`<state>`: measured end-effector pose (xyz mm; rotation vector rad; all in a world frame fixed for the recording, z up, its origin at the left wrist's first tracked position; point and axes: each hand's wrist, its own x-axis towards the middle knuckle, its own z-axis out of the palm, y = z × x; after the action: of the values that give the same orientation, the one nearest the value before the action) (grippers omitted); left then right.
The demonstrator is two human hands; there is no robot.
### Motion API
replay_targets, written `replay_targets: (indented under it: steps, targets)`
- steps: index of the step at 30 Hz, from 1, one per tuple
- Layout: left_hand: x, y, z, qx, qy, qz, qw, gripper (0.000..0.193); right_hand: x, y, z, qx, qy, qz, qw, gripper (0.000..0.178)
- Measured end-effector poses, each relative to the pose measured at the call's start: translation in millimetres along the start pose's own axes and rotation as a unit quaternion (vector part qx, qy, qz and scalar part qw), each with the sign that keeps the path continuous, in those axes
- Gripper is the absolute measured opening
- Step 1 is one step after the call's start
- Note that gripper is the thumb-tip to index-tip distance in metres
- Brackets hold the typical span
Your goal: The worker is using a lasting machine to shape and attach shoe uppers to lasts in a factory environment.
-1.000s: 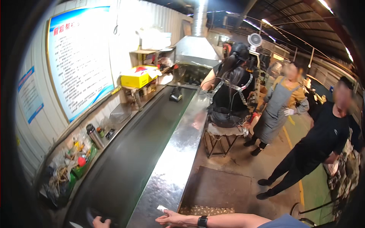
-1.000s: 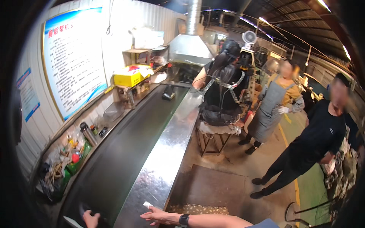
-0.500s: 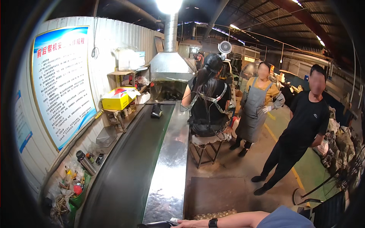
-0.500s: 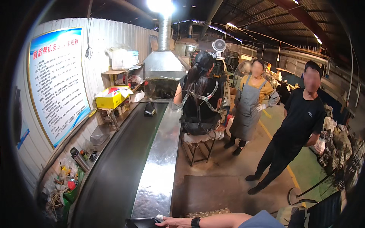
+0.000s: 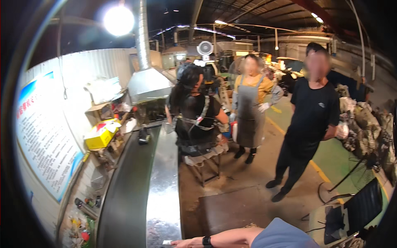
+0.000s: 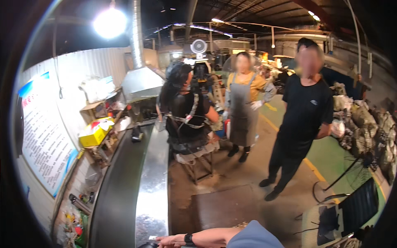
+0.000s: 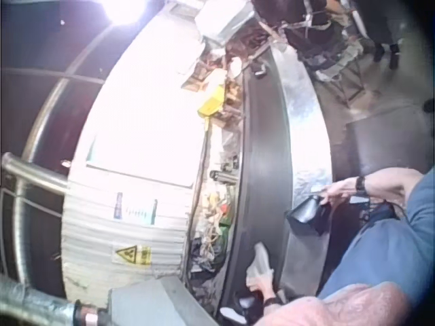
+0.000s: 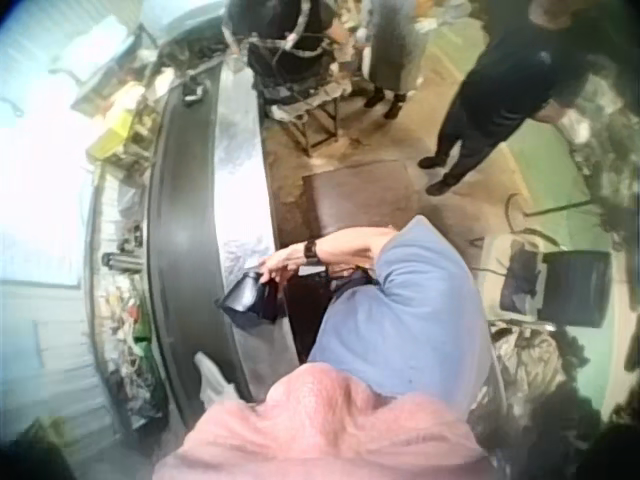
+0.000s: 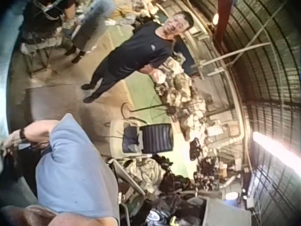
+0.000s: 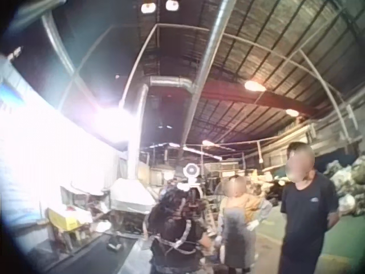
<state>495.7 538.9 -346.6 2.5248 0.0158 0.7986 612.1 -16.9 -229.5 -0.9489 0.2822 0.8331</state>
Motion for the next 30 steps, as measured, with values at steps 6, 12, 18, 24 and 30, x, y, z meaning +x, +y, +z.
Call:
replay_targets:
  steps: [6,12,18,24,30]
  targets:
    - [103,346,-74,0.300,-0.197,0.066,0.931,0.064,38,12,-58,0.017,-0.041,0.015,0.999,0.088]
    - [45,306,58,0.124,-0.113,0.319,0.933,0.056,0,-34,-48,0.040,0.090,-0.052,0.994,0.021]
    - [39,342,70,0.048,-0.250,0.263,0.931,0.045,-5,-43,-23,0.233,0.129,-0.044,0.963,0.027]
    - [83,284,57,-0.439,-0.183,-0.304,0.826,0.054,-19,-54,4,-0.155,0.109,-0.231,0.954,0.036]
    - [108,209,41,-0.547,-0.144,-0.596,0.570,0.039,-46,0,47,-0.597,-0.112,-0.514,0.606,0.048]
